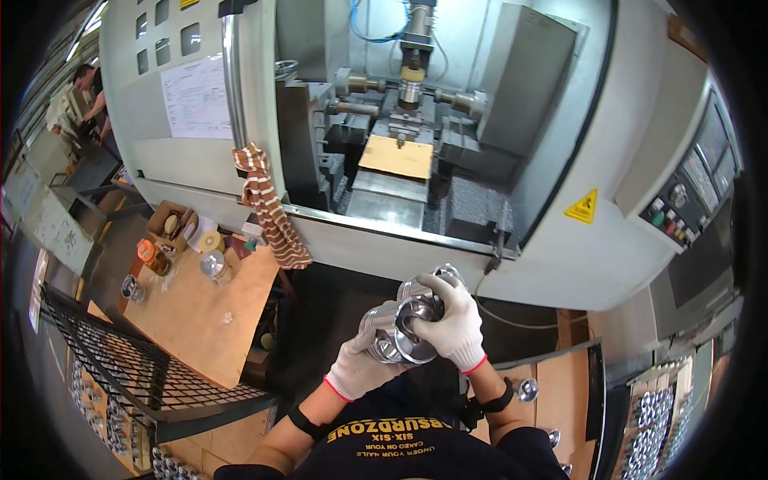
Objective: Machining, measuring, and organizing metal pistons in a factory setting.
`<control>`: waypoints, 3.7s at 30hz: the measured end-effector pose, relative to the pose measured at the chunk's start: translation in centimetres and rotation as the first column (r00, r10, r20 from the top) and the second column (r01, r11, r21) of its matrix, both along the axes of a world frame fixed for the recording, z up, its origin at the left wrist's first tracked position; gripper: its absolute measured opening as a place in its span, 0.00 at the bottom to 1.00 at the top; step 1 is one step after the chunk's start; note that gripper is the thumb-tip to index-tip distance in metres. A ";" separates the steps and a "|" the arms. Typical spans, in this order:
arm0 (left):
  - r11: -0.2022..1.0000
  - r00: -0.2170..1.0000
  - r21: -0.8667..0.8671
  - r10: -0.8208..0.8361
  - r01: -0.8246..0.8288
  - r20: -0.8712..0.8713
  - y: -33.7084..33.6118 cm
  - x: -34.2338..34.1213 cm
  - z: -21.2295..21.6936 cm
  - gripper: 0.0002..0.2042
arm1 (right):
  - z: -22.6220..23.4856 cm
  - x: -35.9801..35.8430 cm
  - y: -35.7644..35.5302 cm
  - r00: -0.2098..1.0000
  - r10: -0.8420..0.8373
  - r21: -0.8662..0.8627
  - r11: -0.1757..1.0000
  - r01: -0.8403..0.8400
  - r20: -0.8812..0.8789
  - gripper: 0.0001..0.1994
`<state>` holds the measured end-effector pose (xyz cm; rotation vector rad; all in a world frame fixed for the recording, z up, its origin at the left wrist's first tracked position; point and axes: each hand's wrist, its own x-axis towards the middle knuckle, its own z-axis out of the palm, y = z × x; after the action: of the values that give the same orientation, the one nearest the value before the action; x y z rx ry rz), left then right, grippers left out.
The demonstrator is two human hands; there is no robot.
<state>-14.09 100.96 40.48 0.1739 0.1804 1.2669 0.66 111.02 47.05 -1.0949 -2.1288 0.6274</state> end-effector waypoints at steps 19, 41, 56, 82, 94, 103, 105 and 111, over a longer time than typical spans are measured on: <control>0.866 0.325 0.079 0.268 -0.494 -0.907 33.7 -13.3 6.7 0.48 | 1.4 0.8 23.9 0.803 -0.138 -0.493 0.844 -0.210 -0.580 0.25; 0.889 -0.639 -0.082 -0.386 -0.452 -0.665 53.0 -15.9 0.8 0.55 | -1.7 -3.7 30.0 0.852 -0.308 -0.656 0.753 -0.054 -0.424 0.23; 0.949 0.997 -0.307 0.048 -0.064 -0.060 33.1 -10.6 -1.2 0.28 | -2.0 -7.8 30.9 0.187 -0.690 -0.455 0.227 -0.861 -0.699 0.24; 0.580 -0.426 0.794 0.774 0.179 -0.469 33.3 -8.0 4.3 0.14 | -5.3 -4.5 30.2 0.462 -0.567 -0.568 0.011 -0.823 -0.682 0.31; 0.915 -0.875 0.031 0.395 0.403 -0.278 51.2 -18.8 3.5 0.39 | -7.9 -4.4 36.6 0.586 -0.555 -0.789 0.549 -0.276 -0.591 0.31; 0.984 -0.854 0.176 0.108 0.020 -0.508 53.4 -19.5 -1.8 0.23 | -7.3 -10.5 42.3 0.962 -0.252 -0.202 0.942 0.268 0.101 0.47; 0.974 -0.867 0.225 0.080 -0.037 -0.491 53.3 -19.3 -1.9 0.23 | -6.6 -12.2 43.3 0.936 -0.219 -0.093 0.963 0.252 0.275 0.47; 0.965 -0.892 0.257 0.079 -0.043 -0.445 53.8 -18.8 -1.8 0.18 | -8.5 -16.2 46.2 0.882 -0.169 -0.033 0.979 0.203 0.439 0.40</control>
<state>-32.90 154.80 38.64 1.8047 2.4549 0.5086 -15.58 157.20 38.58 -1.5846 -2.3402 0.4025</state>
